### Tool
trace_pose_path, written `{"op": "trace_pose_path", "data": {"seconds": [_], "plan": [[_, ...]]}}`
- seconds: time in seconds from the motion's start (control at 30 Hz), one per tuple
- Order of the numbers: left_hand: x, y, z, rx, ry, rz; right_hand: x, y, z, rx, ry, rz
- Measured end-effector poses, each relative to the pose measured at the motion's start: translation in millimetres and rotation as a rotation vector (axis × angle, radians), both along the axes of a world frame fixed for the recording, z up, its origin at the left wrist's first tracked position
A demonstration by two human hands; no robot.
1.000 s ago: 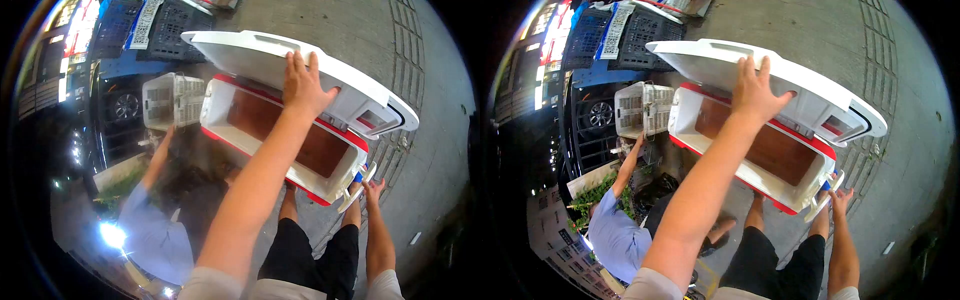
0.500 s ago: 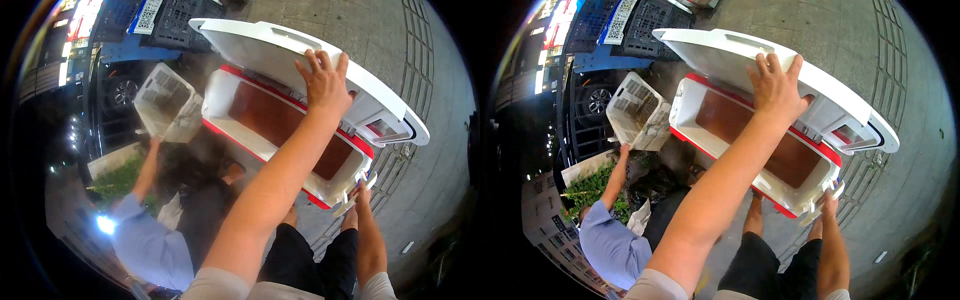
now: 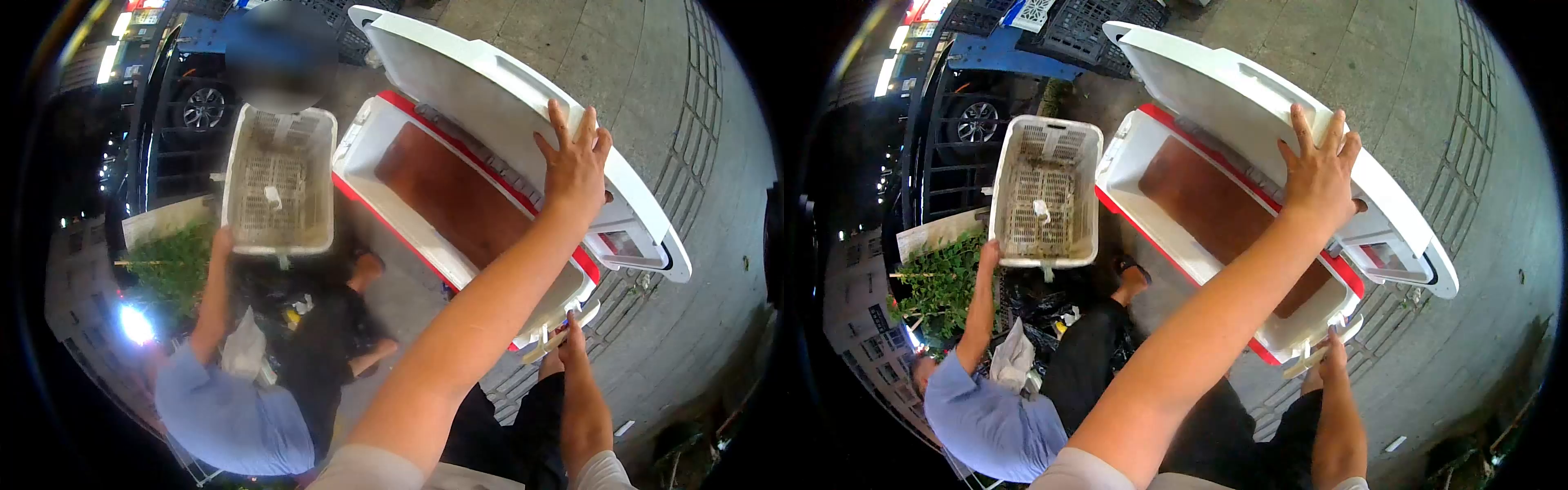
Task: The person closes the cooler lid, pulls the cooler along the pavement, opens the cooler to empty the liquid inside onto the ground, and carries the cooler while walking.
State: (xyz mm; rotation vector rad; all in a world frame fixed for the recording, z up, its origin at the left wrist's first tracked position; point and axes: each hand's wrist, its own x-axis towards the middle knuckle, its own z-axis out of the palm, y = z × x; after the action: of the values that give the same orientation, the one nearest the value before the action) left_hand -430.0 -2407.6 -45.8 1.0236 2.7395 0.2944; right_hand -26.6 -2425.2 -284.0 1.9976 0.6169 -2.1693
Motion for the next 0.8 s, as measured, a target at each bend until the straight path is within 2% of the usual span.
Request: {"op": "trace_pose_path", "data": {"seconds": [0.1,0.23,0.3,0.37,0.43,0.57,0.63,0.7,0.8], "plan": [[-10.6,0.8,1.3,0.002,0.005,-0.009,-18.4,6.2,17.4,-0.011,-0.09,0.065],[-10.6,-15.3,2.9,0.068,0.064,0.011,-18.8,-8.8,25.6,0.124,-0.164,0.074],[-20.0,-27.9,15.9,0.079,0.068,0.041,-23.8,-17.0,48.7,0.166,-0.112,0.048],[-29.5,-48.9,29.0,0.101,0.079,0.073,-28.3,-29.2,75.0,0.314,-0.141,0.16],[-38.9,-79.3,47.7,0.199,0.018,0.086,-41.1,-52.6,105.5,0.42,-0.074,0.108],[-42.9,-146.5,96.7,0.039,0.037,0.036,-49.9,-79.9,138.2,0.494,-0.07,0.198],[-43.3,-164.8,92.4,-0.006,0.043,0.036,-60.9,-89.7,133.3,0.611,-0.019,0.205],[-49.4,-168.3,73.7,0.08,0.06,0.07,-80.1,-92.4,145.0,0.648,-0.092,0.28],[-55.3,-188.3,101.3,0.013,-0.036,0.092,-74.4,-88.4,146.7,0.667,-0.147,0.366]]}}
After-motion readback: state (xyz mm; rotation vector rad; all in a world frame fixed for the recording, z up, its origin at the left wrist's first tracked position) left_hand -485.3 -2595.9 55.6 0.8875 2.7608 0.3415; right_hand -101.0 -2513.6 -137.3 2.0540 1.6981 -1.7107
